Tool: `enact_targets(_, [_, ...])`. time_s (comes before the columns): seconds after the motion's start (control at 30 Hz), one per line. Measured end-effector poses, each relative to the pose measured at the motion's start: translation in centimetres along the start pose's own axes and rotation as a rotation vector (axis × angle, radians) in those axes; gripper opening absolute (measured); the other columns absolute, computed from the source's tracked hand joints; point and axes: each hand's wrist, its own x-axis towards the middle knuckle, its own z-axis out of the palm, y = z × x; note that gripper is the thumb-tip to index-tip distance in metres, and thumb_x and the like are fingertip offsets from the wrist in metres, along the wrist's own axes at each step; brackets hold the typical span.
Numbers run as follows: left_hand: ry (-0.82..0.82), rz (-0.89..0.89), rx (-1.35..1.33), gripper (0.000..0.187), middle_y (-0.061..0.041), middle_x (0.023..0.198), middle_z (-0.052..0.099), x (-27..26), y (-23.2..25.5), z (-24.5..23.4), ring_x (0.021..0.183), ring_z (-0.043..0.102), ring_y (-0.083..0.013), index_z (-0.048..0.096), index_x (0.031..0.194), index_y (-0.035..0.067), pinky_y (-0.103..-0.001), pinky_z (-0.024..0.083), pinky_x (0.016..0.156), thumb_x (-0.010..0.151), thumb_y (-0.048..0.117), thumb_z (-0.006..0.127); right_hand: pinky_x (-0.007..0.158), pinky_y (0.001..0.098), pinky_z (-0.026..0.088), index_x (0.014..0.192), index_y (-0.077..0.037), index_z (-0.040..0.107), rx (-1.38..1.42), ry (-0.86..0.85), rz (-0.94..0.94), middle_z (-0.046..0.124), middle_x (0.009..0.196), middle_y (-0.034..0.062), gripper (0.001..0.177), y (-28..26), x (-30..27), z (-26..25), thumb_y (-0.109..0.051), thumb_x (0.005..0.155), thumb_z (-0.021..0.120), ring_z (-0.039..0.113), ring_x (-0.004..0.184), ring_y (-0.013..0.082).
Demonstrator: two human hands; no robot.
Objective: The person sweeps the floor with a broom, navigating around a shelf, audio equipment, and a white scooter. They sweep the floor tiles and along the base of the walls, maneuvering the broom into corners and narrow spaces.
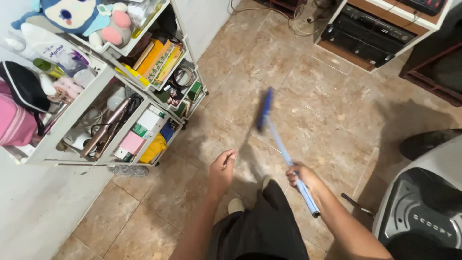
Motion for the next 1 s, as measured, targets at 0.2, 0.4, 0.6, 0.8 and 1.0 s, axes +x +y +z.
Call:
enact_targets(0.2, [0.053,-0.072,-0.034,0.030,-0.006,0.113,0.077,2.6,0.0,-0.1,0.104,0.070,-0.0115,0.069,0.124,0.003,-0.026,0.054,0.089,0.101,0.018,0.059,0.044,0.0203,0.039,0.097,-0.005,0.044,0.541,-0.406,0.413,0.048,0.076,-0.0008,0.014,0.9,11.5,4.1,-0.014,0.105,0.052,0.045,0.050,0.0036])
enact_targets(0.4, [0.153,-0.193,0.028,0.031,-0.010,0.111,0.079,5.0,-0.1,0.8,0.103,0.070,-0.0149,0.070,0.125,0.004,-0.030,0.053,0.091,0.100,0.020,0.060,0.040,0.0189,0.037,0.100,-0.003,0.046,0.352,-0.315,0.429,0.053,0.078,0.0005,0.012,-3.0,17.8,8.5,-0.015,0.103,0.048,0.046,0.048,0.0008])
enact_targets(0.6, [0.201,-0.097,-0.006,0.030,-0.009,0.112,0.078,7.8,-1.5,3.3,0.103,0.071,-0.0139,0.071,0.123,0.002,-0.029,0.054,0.092,0.100,0.019,0.061,0.037,0.0241,0.034,0.131,-0.019,0.051,-0.205,-0.045,0.092,0.052,0.074,0.0013,0.039,-6.7,16.0,7.7,-0.009,0.093,0.048,0.036,0.043,0.0064])
enact_targets(0.8, [0.168,-0.134,0.020,0.030,-0.008,0.110,0.078,11.1,-0.6,7.6,0.099,0.071,-0.0143,0.070,0.123,0.003,-0.029,0.054,0.087,0.099,0.020,0.061,0.037,0.0216,0.031,0.127,-0.023,0.051,-0.040,-0.123,0.165,0.049,0.070,0.0002,0.036,-10.6,12.4,10.1,-0.010,0.093,0.050,0.037,0.043,0.0060])
enact_targets(1.0, [0.133,-0.035,0.013,0.030,-0.009,0.110,0.078,14.9,-0.2,11.1,0.102,0.070,-0.0153,0.071,0.124,0.002,-0.030,0.054,0.091,0.101,0.020,0.062,0.038,0.0183,0.037,0.092,-0.012,0.045,0.335,-0.344,0.393,0.049,0.072,-0.0024,0.014,-15.8,19.8,2.9,-0.018,0.103,0.050,0.045,0.047,0.0022])
